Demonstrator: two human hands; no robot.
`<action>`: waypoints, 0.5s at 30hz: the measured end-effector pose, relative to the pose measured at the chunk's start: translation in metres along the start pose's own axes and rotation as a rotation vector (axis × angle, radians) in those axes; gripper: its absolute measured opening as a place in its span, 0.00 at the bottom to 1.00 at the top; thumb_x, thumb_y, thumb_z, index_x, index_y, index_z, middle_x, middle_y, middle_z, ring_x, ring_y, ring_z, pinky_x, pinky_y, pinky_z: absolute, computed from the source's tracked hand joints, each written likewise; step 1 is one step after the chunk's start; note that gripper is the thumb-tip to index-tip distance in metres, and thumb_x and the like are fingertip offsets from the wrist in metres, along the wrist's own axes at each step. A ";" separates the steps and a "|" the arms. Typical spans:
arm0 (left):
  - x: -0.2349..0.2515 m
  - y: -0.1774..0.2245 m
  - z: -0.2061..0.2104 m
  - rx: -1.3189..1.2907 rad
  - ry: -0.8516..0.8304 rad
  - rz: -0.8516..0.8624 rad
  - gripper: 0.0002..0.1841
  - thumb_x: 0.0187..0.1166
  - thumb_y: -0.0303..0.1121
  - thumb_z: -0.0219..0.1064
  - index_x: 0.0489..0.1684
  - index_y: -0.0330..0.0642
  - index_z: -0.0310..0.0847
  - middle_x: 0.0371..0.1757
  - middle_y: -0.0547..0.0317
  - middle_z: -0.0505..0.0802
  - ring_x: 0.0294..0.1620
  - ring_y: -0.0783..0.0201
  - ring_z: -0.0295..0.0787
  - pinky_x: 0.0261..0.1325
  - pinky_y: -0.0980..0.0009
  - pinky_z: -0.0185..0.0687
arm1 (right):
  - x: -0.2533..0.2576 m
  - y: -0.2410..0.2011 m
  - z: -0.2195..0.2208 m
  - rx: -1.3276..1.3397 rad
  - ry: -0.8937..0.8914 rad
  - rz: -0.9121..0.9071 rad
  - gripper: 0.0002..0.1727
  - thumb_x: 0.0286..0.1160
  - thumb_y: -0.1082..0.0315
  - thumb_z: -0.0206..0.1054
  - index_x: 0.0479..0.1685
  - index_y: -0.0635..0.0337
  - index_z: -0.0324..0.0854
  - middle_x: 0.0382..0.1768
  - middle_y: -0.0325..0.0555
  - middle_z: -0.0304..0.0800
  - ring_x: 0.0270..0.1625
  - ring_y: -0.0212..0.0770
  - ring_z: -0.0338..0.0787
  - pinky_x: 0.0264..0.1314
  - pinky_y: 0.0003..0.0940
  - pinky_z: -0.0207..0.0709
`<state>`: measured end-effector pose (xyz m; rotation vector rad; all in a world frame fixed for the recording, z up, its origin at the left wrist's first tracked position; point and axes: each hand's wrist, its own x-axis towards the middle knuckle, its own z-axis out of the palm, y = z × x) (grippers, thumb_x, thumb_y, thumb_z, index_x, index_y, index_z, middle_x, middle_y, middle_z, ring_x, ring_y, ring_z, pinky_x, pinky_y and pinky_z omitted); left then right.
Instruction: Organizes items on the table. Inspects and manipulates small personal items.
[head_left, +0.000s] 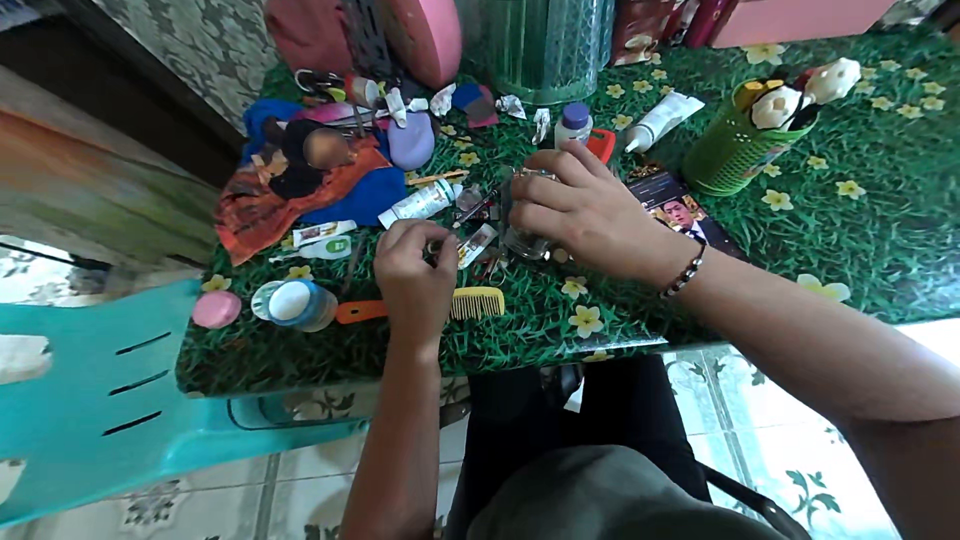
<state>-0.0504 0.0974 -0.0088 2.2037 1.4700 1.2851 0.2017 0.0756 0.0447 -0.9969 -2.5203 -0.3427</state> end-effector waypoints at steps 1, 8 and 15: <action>0.000 0.000 -0.001 -0.003 -0.007 -0.003 0.06 0.78 0.33 0.72 0.41 0.41 0.92 0.53 0.53 0.93 0.61 0.58 0.87 0.68 0.60 0.80 | 0.002 0.002 -0.002 -0.005 -0.010 -0.022 0.15 0.72 0.78 0.70 0.54 0.52 0.84 0.65 0.49 0.86 0.80 0.61 0.75 0.85 0.72 0.57; 0.000 0.000 -0.001 -0.022 -0.017 0.020 0.06 0.78 0.33 0.71 0.40 0.40 0.92 0.51 0.52 0.94 0.59 0.59 0.88 0.65 0.61 0.82 | 0.012 0.014 -0.020 -0.067 0.000 -0.044 0.15 0.83 0.79 0.57 0.58 0.52 0.83 0.65 0.51 0.86 0.79 0.60 0.77 0.85 0.73 0.55; -0.001 0.001 -0.001 -0.021 -0.040 0.016 0.08 0.80 0.33 0.69 0.41 0.41 0.92 0.52 0.53 0.94 0.61 0.59 0.87 0.68 0.60 0.80 | 0.007 0.019 -0.021 -0.060 0.067 -0.013 0.16 0.80 0.81 0.58 0.57 0.54 0.84 0.66 0.52 0.86 0.79 0.60 0.78 0.85 0.73 0.55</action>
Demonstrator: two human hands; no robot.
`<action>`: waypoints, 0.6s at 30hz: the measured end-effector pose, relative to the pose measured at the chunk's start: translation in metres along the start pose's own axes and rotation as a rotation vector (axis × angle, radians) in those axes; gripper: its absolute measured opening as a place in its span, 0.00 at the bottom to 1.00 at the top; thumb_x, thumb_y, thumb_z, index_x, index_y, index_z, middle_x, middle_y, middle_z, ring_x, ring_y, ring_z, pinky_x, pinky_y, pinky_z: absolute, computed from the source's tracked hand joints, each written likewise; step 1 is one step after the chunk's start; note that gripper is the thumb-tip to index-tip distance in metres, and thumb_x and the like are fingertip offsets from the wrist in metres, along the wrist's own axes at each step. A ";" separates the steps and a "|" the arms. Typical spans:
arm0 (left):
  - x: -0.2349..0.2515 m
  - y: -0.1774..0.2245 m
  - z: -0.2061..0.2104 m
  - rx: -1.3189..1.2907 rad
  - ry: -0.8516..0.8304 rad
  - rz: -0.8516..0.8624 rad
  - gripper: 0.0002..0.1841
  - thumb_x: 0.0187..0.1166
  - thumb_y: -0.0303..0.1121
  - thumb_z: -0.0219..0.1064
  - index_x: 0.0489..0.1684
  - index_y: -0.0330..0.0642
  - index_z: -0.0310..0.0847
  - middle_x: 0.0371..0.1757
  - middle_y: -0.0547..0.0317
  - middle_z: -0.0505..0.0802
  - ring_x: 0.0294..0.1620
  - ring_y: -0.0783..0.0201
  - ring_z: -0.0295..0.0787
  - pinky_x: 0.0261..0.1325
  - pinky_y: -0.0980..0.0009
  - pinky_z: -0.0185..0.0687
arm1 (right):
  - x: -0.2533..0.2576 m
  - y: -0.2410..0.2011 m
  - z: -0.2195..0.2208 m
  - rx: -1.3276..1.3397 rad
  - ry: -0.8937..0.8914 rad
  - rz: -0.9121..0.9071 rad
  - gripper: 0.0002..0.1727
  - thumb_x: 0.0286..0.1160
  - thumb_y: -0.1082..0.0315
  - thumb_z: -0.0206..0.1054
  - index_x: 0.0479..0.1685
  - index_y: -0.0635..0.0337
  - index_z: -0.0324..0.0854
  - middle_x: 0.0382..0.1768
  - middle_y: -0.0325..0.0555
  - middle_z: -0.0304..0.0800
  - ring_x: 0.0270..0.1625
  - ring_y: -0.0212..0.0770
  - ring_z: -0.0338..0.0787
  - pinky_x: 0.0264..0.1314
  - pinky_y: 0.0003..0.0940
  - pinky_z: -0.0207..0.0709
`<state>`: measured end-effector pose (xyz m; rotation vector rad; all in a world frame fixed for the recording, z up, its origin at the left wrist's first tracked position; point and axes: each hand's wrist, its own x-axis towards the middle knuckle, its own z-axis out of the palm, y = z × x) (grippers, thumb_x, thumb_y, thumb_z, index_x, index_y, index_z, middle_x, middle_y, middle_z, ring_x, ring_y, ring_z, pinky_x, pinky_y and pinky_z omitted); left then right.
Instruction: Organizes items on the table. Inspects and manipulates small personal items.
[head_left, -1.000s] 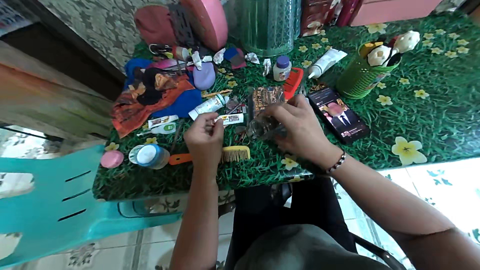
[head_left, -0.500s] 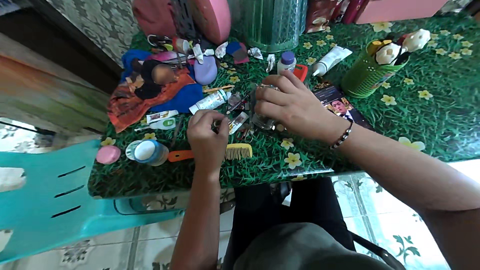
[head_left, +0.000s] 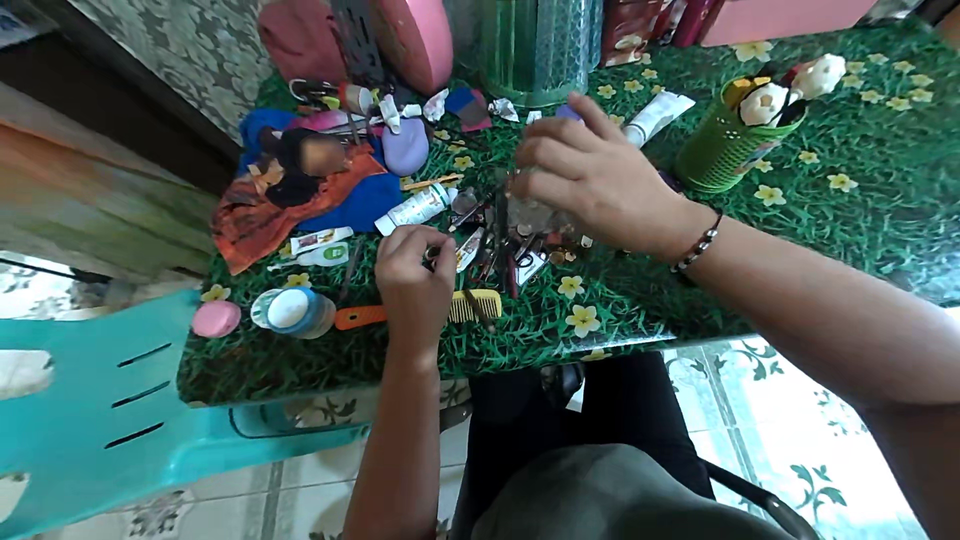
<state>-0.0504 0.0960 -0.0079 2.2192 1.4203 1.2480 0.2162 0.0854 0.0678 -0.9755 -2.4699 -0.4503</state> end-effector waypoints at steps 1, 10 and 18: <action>0.000 0.000 0.000 0.002 -0.003 -0.001 0.08 0.80 0.33 0.69 0.41 0.40 0.92 0.53 0.53 0.94 0.61 0.59 0.87 0.68 0.60 0.79 | 0.000 0.001 -0.001 -0.001 0.027 0.027 0.17 0.81 0.81 0.57 0.56 0.53 0.84 0.66 0.52 0.87 0.79 0.59 0.78 0.85 0.73 0.56; -0.001 -0.001 0.000 -0.029 0.040 -0.001 0.09 0.82 0.34 0.67 0.43 0.38 0.92 0.54 0.51 0.93 0.61 0.59 0.87 0.67 0.62 0.79 | -0.021 0.005 -0.004 0.374 0.238 0.309 0.20 0.62 0.83 0.70 0.56 0.65 0.81 0.66 0.60 0.80 0.73 0.53 0.81 0.75 0.46 0.78; -0.001 0.006 0.002 0.101 -0.052 0.002 0.11 0.83 0.37 0.65 0.44 0.40 0.92 0.57 0.50 0.92 0.63 0.49 0.85 0.68 0.46 0.76 | -0.054 -0.036 -0.002 1.214 0.491 0.401 0.34 0.55 0.85 0.77 0.63 0.59 0.68 0.71 0.51 0.75 0.77 0.50 0.78 0.75 0.47 0.83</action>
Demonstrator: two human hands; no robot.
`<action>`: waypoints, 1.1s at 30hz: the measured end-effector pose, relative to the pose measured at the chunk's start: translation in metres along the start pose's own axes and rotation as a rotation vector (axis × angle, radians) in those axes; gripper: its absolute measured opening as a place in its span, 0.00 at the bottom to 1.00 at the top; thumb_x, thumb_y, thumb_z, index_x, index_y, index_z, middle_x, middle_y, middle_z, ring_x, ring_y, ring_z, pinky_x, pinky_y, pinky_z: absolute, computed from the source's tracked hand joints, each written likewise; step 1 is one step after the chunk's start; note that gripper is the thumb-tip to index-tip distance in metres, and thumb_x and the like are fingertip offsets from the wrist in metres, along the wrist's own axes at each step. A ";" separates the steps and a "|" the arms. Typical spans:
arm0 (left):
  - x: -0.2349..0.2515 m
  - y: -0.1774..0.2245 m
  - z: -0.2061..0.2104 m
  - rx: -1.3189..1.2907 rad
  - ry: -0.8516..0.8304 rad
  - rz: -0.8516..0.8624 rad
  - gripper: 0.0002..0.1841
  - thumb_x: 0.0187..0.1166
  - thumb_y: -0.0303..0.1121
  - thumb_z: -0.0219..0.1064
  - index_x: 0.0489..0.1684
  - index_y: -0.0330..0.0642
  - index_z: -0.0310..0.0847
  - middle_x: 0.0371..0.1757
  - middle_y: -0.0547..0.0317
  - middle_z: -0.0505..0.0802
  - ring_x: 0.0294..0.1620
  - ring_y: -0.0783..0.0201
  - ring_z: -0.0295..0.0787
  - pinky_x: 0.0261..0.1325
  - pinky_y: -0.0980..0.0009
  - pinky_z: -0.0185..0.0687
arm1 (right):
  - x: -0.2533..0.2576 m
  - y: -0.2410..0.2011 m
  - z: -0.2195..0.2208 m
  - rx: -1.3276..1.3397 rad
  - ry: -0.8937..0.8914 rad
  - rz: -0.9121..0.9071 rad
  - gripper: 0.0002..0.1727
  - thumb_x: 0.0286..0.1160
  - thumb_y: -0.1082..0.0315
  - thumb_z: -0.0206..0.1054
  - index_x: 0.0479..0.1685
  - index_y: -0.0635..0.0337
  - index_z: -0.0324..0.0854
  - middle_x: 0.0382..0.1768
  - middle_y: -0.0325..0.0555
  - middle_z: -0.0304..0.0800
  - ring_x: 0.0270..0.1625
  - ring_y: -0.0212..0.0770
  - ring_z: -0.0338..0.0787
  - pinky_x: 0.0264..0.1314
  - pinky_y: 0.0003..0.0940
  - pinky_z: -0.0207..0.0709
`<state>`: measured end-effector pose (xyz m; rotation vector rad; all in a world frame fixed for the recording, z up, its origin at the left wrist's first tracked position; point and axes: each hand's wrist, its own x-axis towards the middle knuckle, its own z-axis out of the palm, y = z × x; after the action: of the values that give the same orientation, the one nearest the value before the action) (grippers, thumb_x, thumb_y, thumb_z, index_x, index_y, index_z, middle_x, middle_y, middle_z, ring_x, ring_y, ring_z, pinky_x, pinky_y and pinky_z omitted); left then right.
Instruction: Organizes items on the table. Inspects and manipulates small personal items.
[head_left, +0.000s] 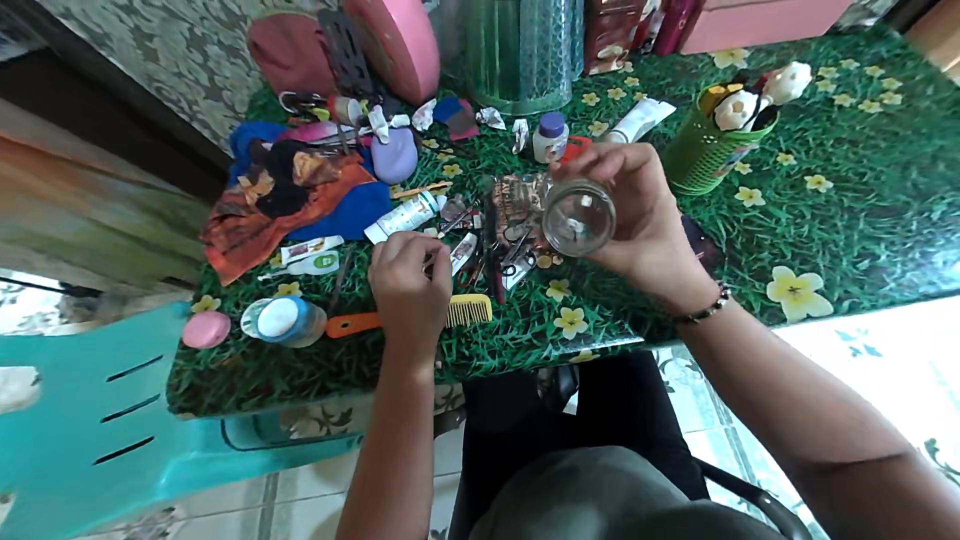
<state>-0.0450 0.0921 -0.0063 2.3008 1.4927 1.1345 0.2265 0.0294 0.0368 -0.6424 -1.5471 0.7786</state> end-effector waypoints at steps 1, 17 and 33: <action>0.000 0.001 0.000 0.005 -0.017 -0.006 0.12 0.84 0.37 0.65 0.45 0.41 0.92 0.57 0.49 0.92 0.64 0.48 0.85 0.68 0.44 0.76 | -0.005 -0.007 0.005 0.058 0.017 0.012 0.33 0.56 0.84 0.77 0.63 0.55 0.69 0.71 0.49 0.76 0.77 0.50 0.79 0.74 0.46 0.83; 0.000 0.000 0.000 0.055 -0.037 -0.013 0.12 0.84 0.39 0.64 0.46 0.41 0.91 0.57 0.49 0.91 0.64 0.46 0.84 0.67 0.42 0.75 | 0.032 -0.007 0.023 -0.991 -0.402 -0.238 0.18 0.74 0.82 0.62 0.51 0.51 0.89 0.60 0.50 0.85 0.68 0.56 0.81 0.63 0.49 0.82; 0.001 -0.001 0.000 0.019 -0.048 -0.021 0.13 0.84 0.39 0.64 0.46 0.40 0.92 0.57 0.48 0.92 0.65 0.47 0.84 0.69 0.45 0.76 | 0.046 -0.014 -0.004 -0.631 -0.311 -0.005 0.23 0.56 0.85 0.73 0.57 0.65 0.82 0.66 0.57 0.78 0.69 0.47 0.82 0.67 0.39 0.85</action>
<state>-0.0460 0.0934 -0.0061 2.3024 1.5129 1.0566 0.2252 0.0566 0.0767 -1.0061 -2.1035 0.3835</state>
